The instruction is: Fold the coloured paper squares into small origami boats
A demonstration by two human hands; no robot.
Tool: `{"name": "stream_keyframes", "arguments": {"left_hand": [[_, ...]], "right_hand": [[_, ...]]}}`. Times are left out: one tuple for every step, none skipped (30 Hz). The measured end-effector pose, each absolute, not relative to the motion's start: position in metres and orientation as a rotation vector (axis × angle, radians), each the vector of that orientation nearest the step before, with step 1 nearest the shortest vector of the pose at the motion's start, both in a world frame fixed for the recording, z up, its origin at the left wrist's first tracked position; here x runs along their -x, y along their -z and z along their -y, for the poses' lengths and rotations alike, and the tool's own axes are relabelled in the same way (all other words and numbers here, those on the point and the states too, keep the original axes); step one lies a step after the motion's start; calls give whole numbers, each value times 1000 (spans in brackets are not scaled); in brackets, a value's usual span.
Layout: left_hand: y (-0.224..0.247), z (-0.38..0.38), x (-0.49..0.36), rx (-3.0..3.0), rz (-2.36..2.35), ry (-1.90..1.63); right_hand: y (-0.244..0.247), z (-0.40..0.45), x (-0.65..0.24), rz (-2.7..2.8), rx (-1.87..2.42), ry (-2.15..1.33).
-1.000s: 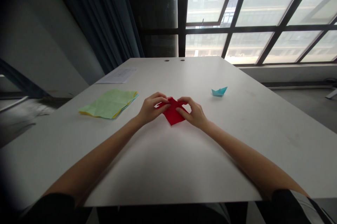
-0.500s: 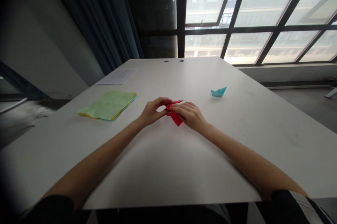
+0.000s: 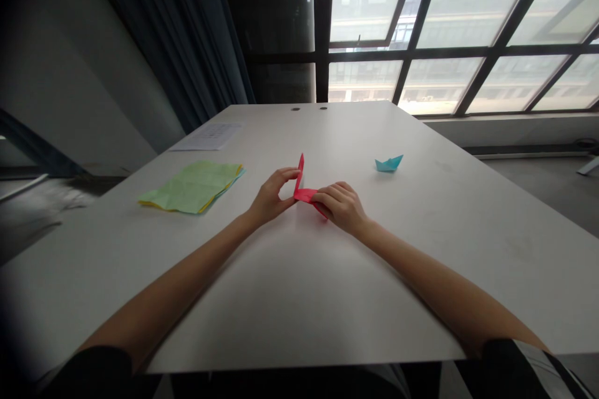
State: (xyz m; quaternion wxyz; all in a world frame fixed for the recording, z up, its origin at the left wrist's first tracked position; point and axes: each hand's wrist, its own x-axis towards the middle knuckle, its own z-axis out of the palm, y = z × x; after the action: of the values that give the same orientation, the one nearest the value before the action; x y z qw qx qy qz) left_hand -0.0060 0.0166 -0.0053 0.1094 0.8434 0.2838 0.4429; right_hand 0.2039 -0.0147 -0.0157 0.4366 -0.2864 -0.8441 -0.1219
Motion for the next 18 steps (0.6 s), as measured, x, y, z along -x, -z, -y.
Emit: {"name": "stream_keyframes", "arguments": {"left_hand": [[8, -18, 6, -2455, -841, -1336], [9, -18, 6, -2427, -850, -1349], [11, -18, 5, -2402, -868, -1340], [12, -17, 5, -2384, -896, -1312], [13, -16, 4, -2371, -932, -1274], [13, -15, 4, -2361, -971, -1240], [13, -15, 4, -2354, -1005, -1215], [13, -14, 4, -2351, -1028, -1202], [13, -13, 4, -2354, -1040, -1190], [13, -12, 4, -2362, -1044, -1182], [13, -12, 4, -2368, -1046, -1177], [13, -12, 5, -2371, -1045, -1174], [12, -12, 5, -2367, -1040, -1174], [12, -11, 5, -2354, -1032, -1185], [11, -11, 5, -2335, -1020, -1203], [11, -11, 6, -2317, -1004, -1227], [10, -11, 6, -2306, -985, -1249], [9, -11, 6, -2303, -965, -1272]], "right_hand": [[16, 15, -204, 2095, 711, 302], [16, 15, -204, 2091, 706, 305], [16, 15, -204, 2087, 699, 310], [16, 15, -203, 2083, 690, 316], [16, 15, -203, 2083, 682, 320], [17, 15, -203, 2084, 676, 318], [16, 15, -203, 2087, 672, 312], [16, 15, -203, 2091, 671, 303], [16, 16, -203, 2097, 670, 290], [15, 16, -203, 2101, 666, 277], [14, 17, -203, 2105, 657, 262], [13, 17, -203, 2113, 643, 243], [13, 18, -202, 2124, 625, 220], [12, 19, -202, 2137, 608, 196], [12, 19, -202, 2148, 596, 174], [12, 19, -202, 2156, 592, 159], [13, 19, -202, 2156, 598, 152], [14, 18, -202, 2146, 613, 151]]}}
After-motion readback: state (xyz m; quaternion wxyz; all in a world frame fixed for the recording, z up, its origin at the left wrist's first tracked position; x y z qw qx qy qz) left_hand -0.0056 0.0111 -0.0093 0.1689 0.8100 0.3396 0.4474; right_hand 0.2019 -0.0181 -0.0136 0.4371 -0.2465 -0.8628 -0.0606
